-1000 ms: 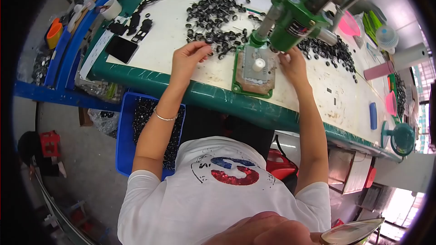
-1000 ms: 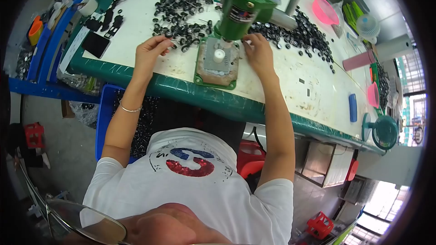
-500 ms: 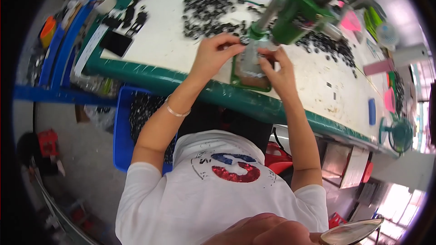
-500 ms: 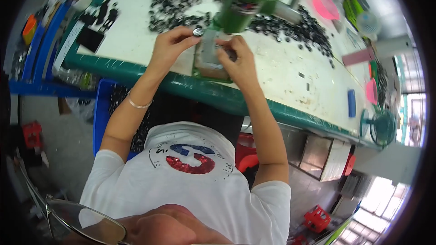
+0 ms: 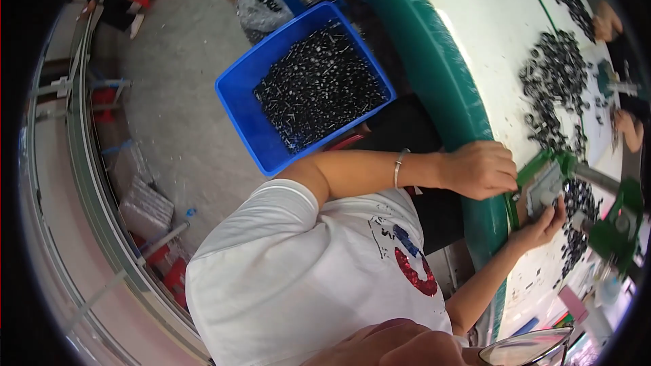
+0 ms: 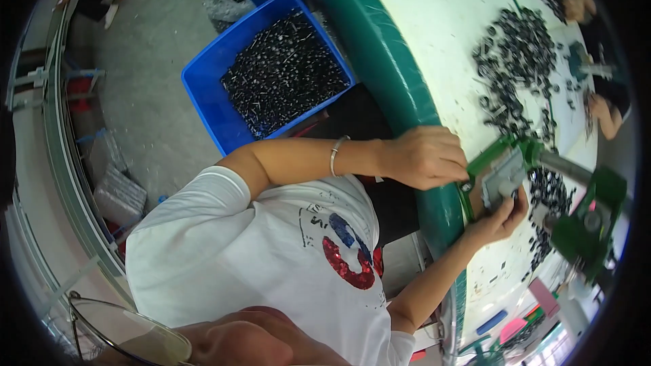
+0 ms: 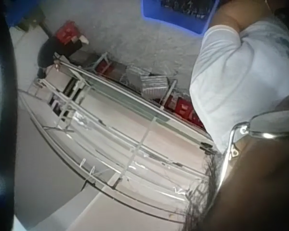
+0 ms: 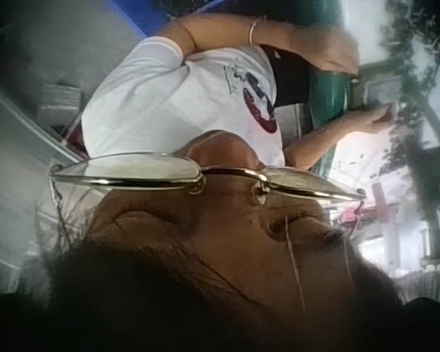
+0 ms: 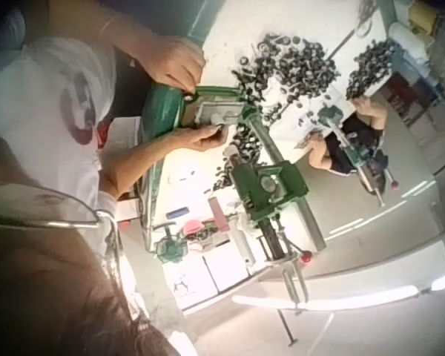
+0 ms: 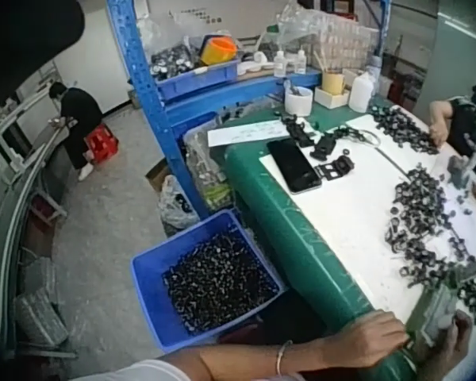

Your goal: The person assembles toy wheels by placing wheel parts into a manual press and pulling down the press lever to fit the components together.

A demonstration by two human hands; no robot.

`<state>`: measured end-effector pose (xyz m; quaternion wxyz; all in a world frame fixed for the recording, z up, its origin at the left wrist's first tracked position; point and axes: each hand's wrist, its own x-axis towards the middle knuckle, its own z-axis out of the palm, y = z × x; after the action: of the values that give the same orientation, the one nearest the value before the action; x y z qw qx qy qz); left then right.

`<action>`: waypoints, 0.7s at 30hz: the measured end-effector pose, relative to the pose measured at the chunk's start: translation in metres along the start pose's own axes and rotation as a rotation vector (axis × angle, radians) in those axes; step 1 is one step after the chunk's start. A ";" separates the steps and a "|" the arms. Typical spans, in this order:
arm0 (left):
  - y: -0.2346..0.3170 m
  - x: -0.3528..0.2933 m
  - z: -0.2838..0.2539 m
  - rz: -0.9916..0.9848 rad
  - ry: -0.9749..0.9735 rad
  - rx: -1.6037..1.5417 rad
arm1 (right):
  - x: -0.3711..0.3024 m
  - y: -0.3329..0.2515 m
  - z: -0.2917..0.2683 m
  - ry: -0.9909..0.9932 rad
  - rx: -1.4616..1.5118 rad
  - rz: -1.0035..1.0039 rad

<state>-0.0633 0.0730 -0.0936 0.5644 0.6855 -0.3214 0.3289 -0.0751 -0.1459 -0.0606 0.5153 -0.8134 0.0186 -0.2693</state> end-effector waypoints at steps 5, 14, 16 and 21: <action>0.000 -0.001 -0.001 -0.042 0.021 -0.027 | -0.001 -0.004 0.003 0.033 -0.022 0.025; 0.010 0.026 0.008 -0.340 0.054 -0.350 | 0.002 0.010 -0.018 0.013 0.051 0.088; 0.009 0.039 0.000 -0.514 -0.084 -0.429 | 0.002 0.008 -0.008 0.024 0.024 0.112; 0.013 0.072 0.004 -0.536 -0.183 -0.383 | 0.010 -0.014 -0.010 -0.092 -0.015 0.012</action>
<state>-0.0322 0.0620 -0.0282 0.7181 0.6539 -0.2349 0.0398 -0.0745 -0.1507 -0.0411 0.5113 -0.8286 0.0018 -0.2281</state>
